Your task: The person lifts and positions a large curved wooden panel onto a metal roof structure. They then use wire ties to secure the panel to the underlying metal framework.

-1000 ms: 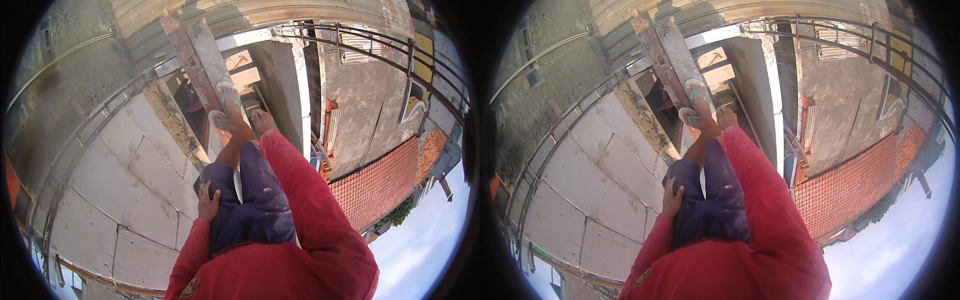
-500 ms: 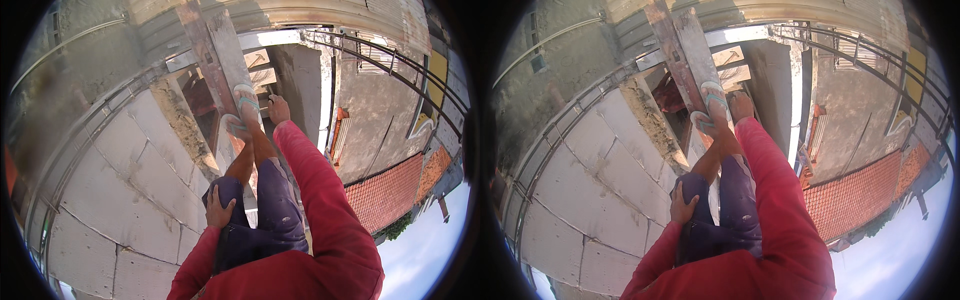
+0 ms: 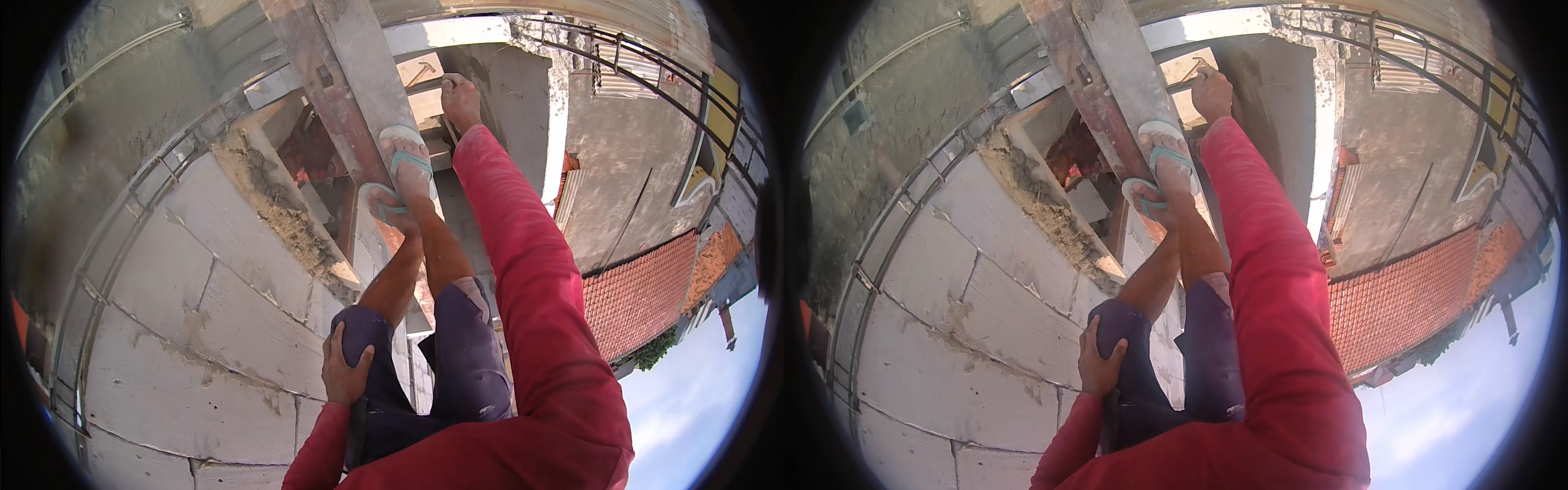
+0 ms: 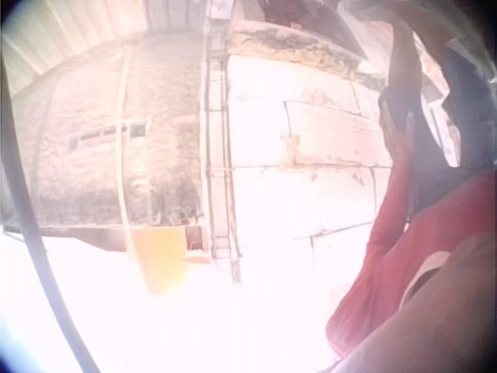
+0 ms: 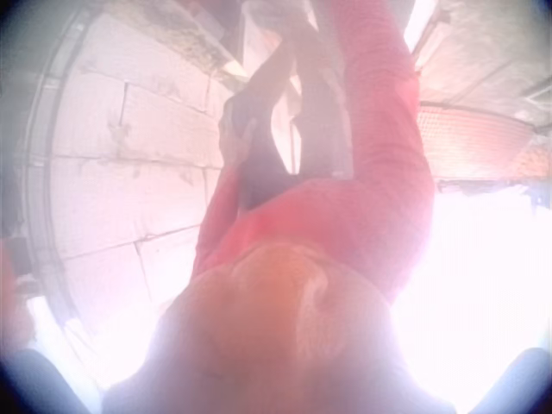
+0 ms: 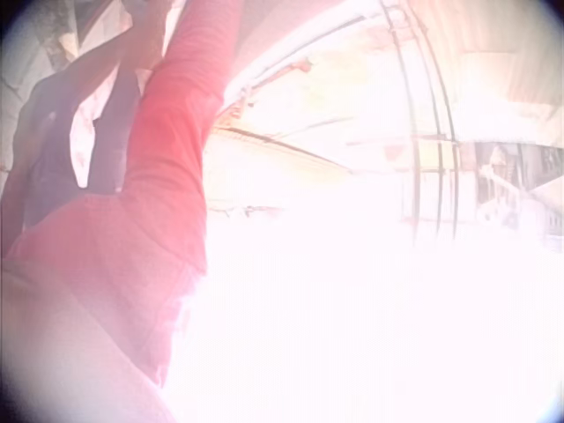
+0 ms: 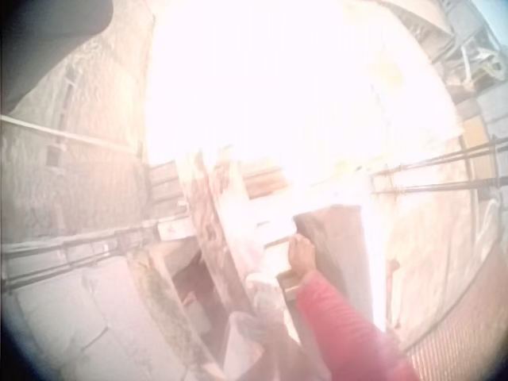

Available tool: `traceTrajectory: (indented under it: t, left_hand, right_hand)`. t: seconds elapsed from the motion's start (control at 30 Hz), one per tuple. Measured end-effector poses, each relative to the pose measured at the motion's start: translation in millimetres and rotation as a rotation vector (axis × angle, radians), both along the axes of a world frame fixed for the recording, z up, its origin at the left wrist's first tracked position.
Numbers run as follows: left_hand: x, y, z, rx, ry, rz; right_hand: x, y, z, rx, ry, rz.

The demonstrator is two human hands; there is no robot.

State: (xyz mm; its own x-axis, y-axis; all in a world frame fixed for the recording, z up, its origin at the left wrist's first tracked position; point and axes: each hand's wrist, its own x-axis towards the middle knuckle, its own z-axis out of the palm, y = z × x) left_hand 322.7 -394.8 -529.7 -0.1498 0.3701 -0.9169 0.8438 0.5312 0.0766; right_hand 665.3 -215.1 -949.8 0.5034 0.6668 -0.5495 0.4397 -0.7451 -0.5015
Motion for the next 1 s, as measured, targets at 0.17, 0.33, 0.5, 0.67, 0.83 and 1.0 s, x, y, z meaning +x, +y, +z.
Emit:
traceTrajectory:
  t: [0.17,0.33,0.5,0.67,0.83,1.0]
  left_hand:
    - [1.1,6.5,-3.0,0.019,0.003,0.002]
    - [-0.5,5.8,-4.0,0.05,0.007,0.035]
    - [-1.2,0.0,-10.8,0.02,0.042,0.153]
    - [-3.5,-7.0,-11.6,0.007,0.084,0.187]
    - [-7.0,-12.3,-14.2,-0.032,0.139,0.236]
    - [-12.6,-11.1,-15.5,-0.036,0.155,0.255]
  right_hand:
    - [-64.4,6.4,82.9,0.233,0.194,-0.022]
    - [-162.0,-83.6,57.8,0.008,0.584,0.494]
    - [-233.8,-140.0,17.8,-0.337,0.414,1.107]
    - [-270.7,-177.2,-17.4,-0.067,0.378,0.755]
    - [-297.9,-173.0,-17.0,0.169,0.372,0.366]
    - [-327.4,-140.5,-14.1,0.322,0.206,0.124]
